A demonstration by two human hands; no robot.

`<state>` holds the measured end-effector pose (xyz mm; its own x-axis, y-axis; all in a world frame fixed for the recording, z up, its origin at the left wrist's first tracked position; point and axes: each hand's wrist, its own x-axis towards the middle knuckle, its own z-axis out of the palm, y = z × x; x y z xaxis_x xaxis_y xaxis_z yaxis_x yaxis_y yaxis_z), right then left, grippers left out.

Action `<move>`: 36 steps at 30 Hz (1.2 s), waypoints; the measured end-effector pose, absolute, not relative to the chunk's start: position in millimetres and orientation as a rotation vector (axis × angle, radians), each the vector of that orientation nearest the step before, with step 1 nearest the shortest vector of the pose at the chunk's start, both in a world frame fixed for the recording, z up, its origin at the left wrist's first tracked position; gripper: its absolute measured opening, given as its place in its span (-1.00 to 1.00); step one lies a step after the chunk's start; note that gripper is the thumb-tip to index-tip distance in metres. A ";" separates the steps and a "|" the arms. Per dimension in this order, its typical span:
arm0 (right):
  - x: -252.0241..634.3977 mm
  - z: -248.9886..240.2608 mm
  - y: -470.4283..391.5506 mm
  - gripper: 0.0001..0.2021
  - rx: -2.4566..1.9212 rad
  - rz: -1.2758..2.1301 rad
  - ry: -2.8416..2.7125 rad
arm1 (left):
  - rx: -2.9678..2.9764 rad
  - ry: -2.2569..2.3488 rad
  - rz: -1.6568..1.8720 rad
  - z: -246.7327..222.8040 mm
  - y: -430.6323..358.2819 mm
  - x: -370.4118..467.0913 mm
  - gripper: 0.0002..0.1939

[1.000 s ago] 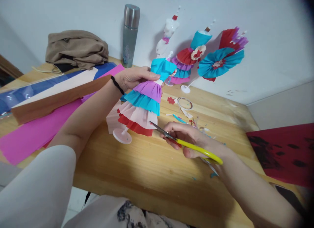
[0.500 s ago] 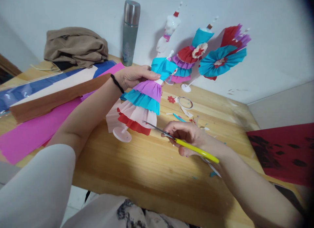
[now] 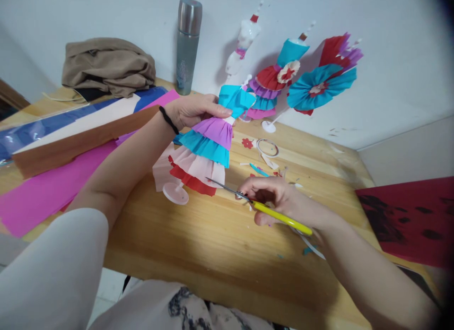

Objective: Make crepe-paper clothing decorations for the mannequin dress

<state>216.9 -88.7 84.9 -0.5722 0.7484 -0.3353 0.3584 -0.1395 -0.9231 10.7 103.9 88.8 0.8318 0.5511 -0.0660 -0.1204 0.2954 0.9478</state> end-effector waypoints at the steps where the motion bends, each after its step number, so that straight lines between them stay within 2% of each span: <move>1: 217.8 86.0 -89.0 -0.49 -1.231 1.762 -1.850 | 1.201 0.410 0.462 88.7 104.0 10.4 -0.96; 9: 224.1 89.0 -92.1 -0.52 -1.169 1.705 -2.082 | 1.203 0.329 0.439 88.8 102.4 11.4 -0.80; 22: 226.6 78.9 -91.2 -0.57 -1.090 1.884 -1.889 | 1.286 0.308 0.434 91.7 102.4 16.5 -0.80; 29: 226.3 75.6 -90.6 -0.57 -1.092 1.911 -1.859 | 1.283 0.383 0.415 98.4 97.5 17.9 -0.88; 36: 231.7 66.8 -91.3 -0.68 -1.060 1.941 -1.819 | 1.280 0.417 0.443 101.1 93.8 19.1 -0.84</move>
